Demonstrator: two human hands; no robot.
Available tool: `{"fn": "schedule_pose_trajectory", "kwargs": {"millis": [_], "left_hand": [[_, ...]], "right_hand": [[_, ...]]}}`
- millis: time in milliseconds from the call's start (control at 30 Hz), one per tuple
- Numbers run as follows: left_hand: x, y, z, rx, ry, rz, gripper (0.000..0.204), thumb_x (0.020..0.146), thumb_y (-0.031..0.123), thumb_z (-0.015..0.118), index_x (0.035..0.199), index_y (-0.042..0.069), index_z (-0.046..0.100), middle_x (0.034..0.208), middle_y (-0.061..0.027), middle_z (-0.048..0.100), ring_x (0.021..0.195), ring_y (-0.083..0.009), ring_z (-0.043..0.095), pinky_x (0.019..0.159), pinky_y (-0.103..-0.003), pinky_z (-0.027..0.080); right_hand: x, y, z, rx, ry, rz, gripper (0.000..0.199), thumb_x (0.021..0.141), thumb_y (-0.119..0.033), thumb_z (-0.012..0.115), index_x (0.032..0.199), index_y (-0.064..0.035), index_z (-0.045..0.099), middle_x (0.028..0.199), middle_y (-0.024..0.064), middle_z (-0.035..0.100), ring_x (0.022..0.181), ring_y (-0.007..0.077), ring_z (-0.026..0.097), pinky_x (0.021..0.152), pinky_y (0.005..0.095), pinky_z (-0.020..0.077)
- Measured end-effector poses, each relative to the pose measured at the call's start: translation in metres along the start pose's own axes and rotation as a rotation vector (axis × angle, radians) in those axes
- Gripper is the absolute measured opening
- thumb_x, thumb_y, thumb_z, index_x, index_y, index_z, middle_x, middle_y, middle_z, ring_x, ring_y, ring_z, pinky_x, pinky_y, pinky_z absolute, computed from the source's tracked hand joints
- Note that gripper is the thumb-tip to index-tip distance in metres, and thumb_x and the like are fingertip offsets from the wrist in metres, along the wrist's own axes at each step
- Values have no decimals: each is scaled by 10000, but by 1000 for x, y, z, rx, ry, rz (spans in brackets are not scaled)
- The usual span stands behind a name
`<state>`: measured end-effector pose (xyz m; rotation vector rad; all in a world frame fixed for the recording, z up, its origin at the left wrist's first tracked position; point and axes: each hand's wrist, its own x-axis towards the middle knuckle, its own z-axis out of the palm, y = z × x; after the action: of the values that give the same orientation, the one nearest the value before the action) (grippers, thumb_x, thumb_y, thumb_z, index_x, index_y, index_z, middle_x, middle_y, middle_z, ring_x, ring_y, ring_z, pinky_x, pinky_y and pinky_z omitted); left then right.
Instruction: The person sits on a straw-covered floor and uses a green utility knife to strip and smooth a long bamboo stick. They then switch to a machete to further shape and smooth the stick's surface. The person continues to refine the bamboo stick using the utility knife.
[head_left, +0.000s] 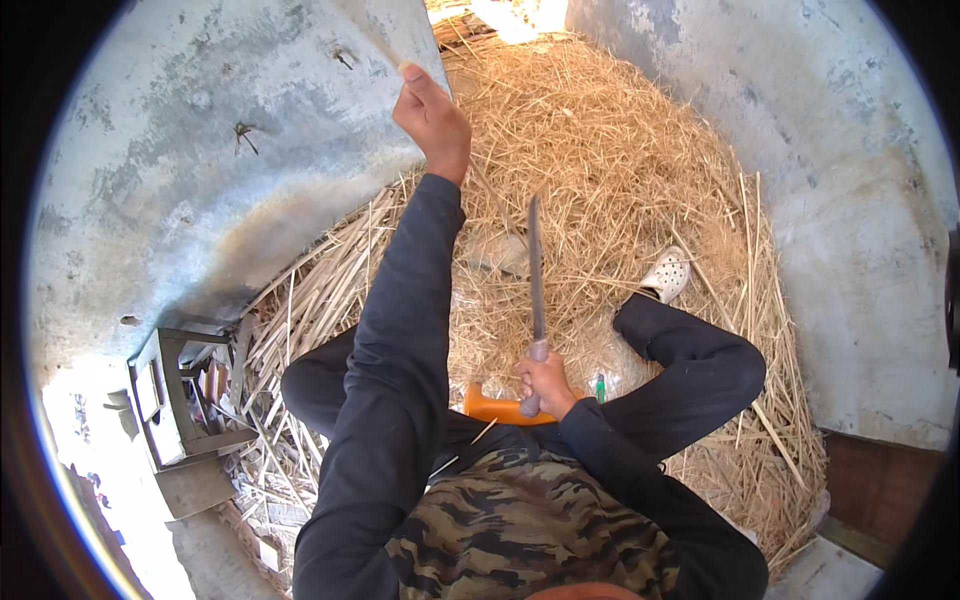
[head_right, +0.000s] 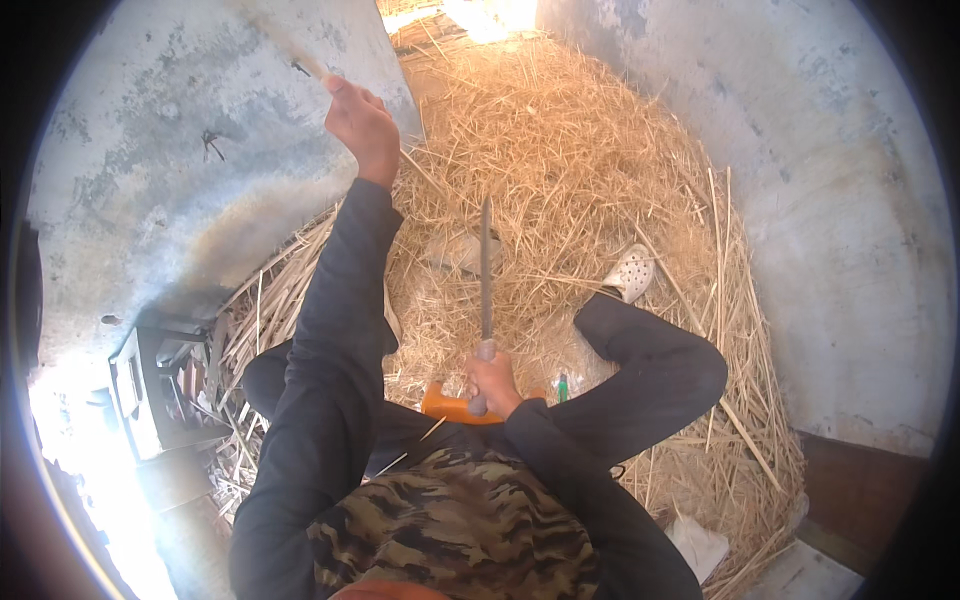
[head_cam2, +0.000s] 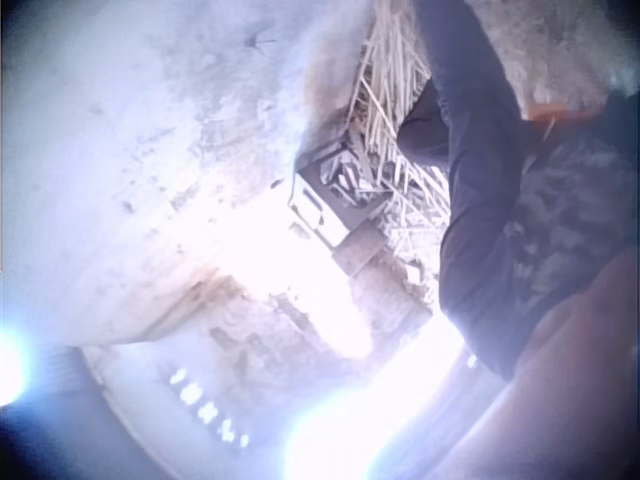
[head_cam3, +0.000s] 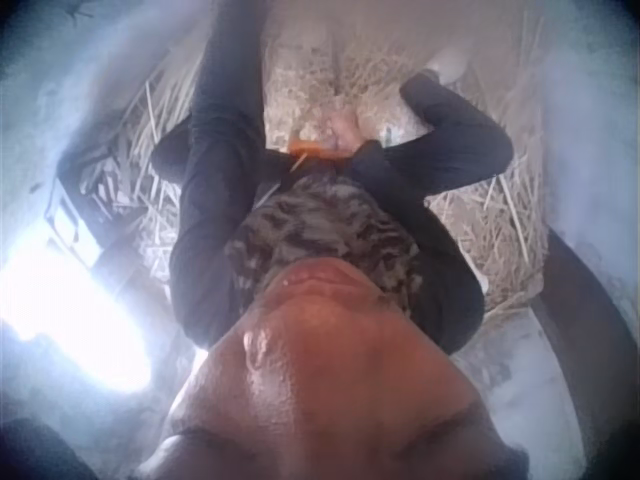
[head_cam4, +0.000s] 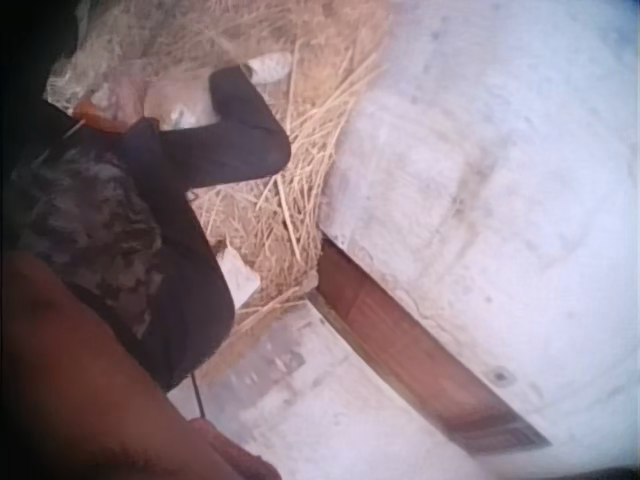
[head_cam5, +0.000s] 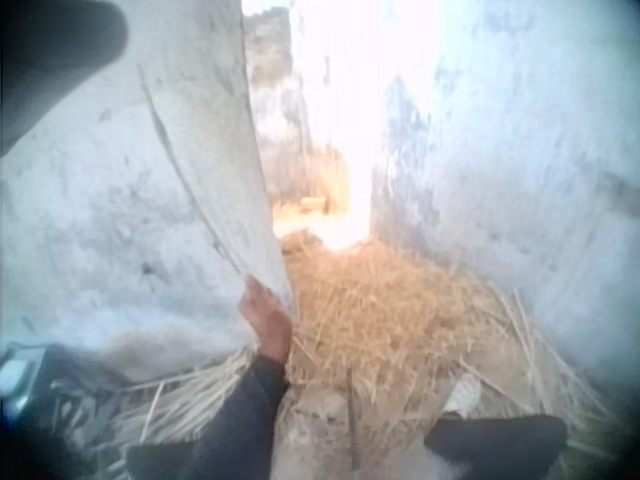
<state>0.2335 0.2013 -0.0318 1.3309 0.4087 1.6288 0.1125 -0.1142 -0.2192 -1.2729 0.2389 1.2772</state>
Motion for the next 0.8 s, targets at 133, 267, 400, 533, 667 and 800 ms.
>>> {"fn": "schedule_pose_trajectory", "kwargs": {"millis": [133,267,400,533,667,800], "left_hand": [[-2,1,-1,30,32,12,614,1016,506,379,568,99,281,510,57,301,490,-56,266,448,-286,204],[-3,4,14,14,3,9,615,1017,509,370,571,93,292,500,50,306,482,-61,275,444,-289,207],[-5,6,27,148,78,133,604,1023,469,388,580,66,308,492,28,290,471,-73,278,440,-305,216],[3,-3,32,173,126,166,598,1020,443,411,586,42,321,486,3,288,475,-89,280,447,-334,228],[2,-1,36,177,121,102,614,1015,469,404,583,38,327,481,-8,308,489,-104,283,459,-354,237],[3,-4,51,180,120,132,618,1014,470,403,584,33,332,479,-17,309,485,-115,288,459,-360,241]], "right_hand": [[-28,-52,12,160,-26,-387,123,818,12,548,838,-64,454,530,34,457,365,141,441,351,313,366],[-19,-52,25,199,-120,-617,156,828,24,517,880,-87,423,514,38,424,350,143,414,349,333,381],[0,15,29,39,-37,-182,151,830,16,518,881,-92,426,513,30,420,351,141,417,350,330,392],[6,1,13,-5,13,-60,142,832,-9,530,872,-91,421,514,22,420,351,139,415,347,323,390],[-23,-73,37,165,-116,-564,131,824,-9,546,754,-60,448,531,32,458,369,135,445,332,303,343],[9,-29,45,193,-99,-433,122,823,-3,545,800,-63,441,530,37,464,367,134,449,333,309,353]]}}
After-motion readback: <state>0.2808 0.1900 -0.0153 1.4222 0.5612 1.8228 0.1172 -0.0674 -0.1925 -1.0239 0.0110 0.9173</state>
